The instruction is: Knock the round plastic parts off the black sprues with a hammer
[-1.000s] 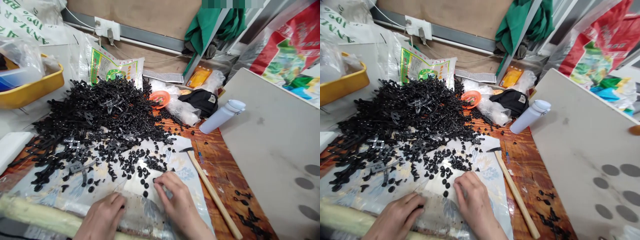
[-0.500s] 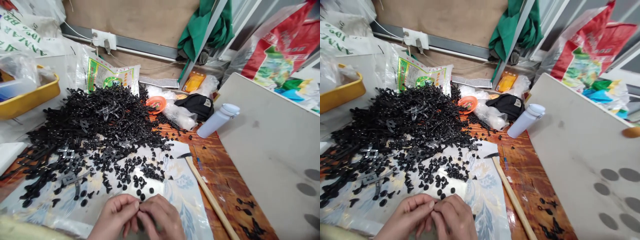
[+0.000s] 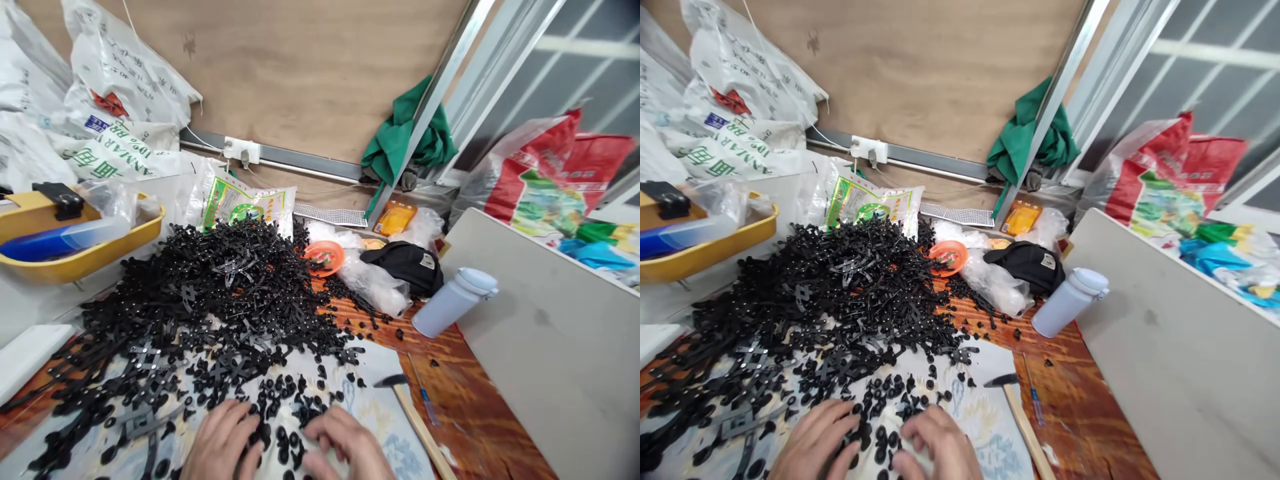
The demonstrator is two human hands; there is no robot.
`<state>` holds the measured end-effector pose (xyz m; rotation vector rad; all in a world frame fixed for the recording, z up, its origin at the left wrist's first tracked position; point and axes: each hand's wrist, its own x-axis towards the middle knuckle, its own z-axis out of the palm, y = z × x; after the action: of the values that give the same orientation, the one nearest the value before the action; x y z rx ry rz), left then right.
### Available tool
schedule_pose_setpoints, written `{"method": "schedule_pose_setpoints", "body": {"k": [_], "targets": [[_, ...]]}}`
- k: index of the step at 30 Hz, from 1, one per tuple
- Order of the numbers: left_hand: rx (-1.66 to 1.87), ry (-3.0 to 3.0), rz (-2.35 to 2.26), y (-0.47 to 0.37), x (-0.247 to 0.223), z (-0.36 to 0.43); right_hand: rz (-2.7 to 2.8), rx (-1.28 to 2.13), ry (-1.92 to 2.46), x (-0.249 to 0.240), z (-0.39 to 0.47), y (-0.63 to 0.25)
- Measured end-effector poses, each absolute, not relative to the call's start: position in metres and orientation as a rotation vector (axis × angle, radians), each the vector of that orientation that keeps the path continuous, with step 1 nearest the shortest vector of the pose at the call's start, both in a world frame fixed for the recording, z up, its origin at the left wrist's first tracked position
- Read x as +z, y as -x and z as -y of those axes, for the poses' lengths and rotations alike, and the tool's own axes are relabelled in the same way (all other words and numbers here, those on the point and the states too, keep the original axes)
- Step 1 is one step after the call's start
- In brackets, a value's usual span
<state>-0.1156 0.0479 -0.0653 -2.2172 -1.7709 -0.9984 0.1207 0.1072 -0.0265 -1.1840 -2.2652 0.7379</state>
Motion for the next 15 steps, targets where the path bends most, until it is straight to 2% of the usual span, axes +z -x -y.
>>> {"method": "schedule_pose_setpoints", "body": {"k": [4, 9, 15], "targets": [[-0.860, 2.051, 1.854, 0.130, -0.084, -0.057, 1.779, 0.769, 1.516, -0.012, -0.165, -0.100], [-0.918, 1.924, 1.888, 0.137, -0.089, -0.053, 1.576, 0.921, 1.581, -0.023, -0.221, -0.075], [-1.180, 1.921, 1.805, 0.114, -0.049, -0.047, 1.445, 1.083, 1.451, 0.010, -0.186, -0.104]]}}
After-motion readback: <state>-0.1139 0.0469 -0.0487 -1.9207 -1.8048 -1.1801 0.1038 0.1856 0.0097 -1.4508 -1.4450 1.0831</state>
